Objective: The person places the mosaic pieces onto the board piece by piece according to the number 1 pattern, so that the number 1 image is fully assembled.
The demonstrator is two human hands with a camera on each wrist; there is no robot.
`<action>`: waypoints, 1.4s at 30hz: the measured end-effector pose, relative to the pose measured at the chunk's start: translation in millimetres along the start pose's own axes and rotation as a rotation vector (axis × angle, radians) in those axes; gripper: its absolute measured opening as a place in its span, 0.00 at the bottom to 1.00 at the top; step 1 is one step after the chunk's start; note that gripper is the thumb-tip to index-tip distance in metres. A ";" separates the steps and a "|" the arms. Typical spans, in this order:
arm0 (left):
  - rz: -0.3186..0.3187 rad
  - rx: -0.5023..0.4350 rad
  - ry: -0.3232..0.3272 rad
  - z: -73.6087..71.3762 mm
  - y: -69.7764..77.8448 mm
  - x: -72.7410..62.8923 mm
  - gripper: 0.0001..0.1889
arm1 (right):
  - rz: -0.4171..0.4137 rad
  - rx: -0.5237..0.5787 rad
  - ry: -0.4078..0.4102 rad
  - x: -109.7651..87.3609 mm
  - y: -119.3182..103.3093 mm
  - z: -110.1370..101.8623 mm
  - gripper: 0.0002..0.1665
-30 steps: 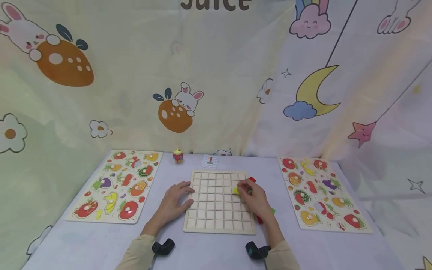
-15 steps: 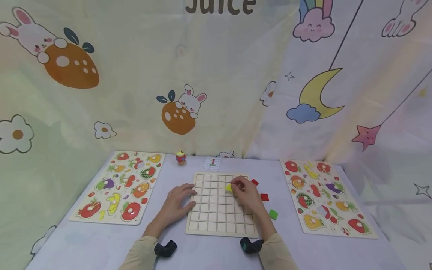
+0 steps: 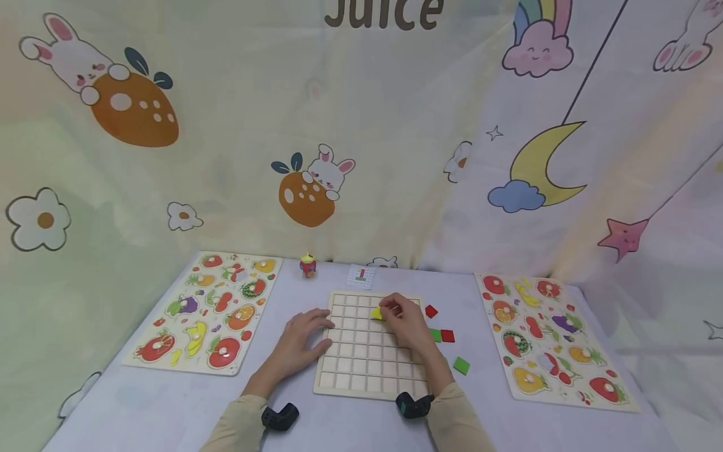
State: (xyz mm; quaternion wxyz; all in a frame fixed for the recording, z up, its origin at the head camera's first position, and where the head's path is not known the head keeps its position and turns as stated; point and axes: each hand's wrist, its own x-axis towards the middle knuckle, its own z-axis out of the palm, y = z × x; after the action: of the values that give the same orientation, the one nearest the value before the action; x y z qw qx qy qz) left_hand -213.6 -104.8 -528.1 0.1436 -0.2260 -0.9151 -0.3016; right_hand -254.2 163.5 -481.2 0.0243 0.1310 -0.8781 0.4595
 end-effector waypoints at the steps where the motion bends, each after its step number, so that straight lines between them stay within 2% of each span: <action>1: 0.003 -0.001 -0.003 0.3 0.2 0.4 0.14 | 0.002 0.001 -0.003 0.8 0.2 0.7 0.07; 6: 0.007 0.012 -0.008 0.6 1.6 1.8 0.14 | -0.010 -0.021 -0.021 5.3 0.7 5.8 0.07; 14: -0.051 0.015 -0.054 -0.5 3.8 1.5 0.15 | 0.036 -0.042 -0.060 11.7 -7.5 14.2 0.05; 22: -0.045 0.018 -0.039 -0.8 5.5 1.2 0.15 | 0.045 -0.081 -0.072 18.8 -6.0 21.8 0.04; 29: -0.054 0.016 -0.044 -2.0 5.3 1.8 0.15 | 0.036 -0.162 -0.066 22.3 -5.7 27.6 0.03; 36: -0.064 0.016 -0.055 -2.2 5.5 1.8 0.15 | -0.009 -0.292 -0.046 22.0 -10.0 30.7 0.07; 42: -0.057 0.012 -0.049 -0.4 4.9 1.2 0.14 | -0.011 -0.304 -0.051 19.8 -12.7 30.6 0.07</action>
State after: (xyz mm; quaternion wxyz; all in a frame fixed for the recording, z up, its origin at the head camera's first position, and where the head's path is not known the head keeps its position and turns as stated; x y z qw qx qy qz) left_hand -212.1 -101.2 -524.9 0.1137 -0.2061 -0.9262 -0.2946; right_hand -267.7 127.6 -485.4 0.0241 0.1424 -0.9371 0.3178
